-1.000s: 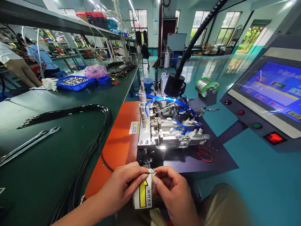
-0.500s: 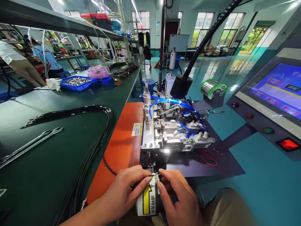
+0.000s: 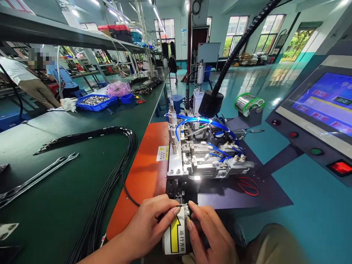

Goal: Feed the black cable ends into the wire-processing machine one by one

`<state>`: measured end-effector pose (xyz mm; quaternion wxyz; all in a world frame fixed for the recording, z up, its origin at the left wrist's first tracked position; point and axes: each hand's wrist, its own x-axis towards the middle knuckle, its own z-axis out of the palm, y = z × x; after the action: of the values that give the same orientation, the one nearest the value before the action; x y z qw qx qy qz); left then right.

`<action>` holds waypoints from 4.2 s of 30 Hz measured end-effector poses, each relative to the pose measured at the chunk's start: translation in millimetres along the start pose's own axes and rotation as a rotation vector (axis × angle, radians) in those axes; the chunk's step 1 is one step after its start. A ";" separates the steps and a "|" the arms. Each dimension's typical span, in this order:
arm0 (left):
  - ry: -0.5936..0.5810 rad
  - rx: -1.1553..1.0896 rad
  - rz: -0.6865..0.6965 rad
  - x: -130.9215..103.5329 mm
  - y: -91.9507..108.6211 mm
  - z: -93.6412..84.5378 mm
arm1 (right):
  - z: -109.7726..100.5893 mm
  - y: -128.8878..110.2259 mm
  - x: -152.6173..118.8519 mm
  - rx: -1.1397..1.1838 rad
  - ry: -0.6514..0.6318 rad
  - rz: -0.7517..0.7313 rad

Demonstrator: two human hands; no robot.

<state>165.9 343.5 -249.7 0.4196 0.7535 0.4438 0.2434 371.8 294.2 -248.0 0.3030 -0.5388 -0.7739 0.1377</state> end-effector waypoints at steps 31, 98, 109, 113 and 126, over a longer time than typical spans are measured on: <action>0.013 -0.014 -0.015 -0.2 -1.6 0.3 | 14.8 6.0 -13.3 -0.060 0.024 -0.067; -0.003 -0.093 -0.028 -1.3 -1.5 -1.8 | 6.2 8.0 18.9 0.962 -0.174 0.776; 0.014 -0.096 0.010 -2.6 -5.1 1.0 | 2.9 -7.1 33.5 0.953 -0.283 0.754; 0.018 -0.081 0.011 -2.4 -4.9 0.7 | 4.0 -8.4 35.1 0.932 -0.263 0.766; 0.036 -0.059 0.003 -2.5 -5.3 3.3 | 4.7 -10.1 38.4 0.864 -0.246 0.794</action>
<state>164.7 341.3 -256.0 0.4331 0.7370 0.4429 0.2706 352.3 326.1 -233.9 0.3282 -0.5950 -0.4165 0.6040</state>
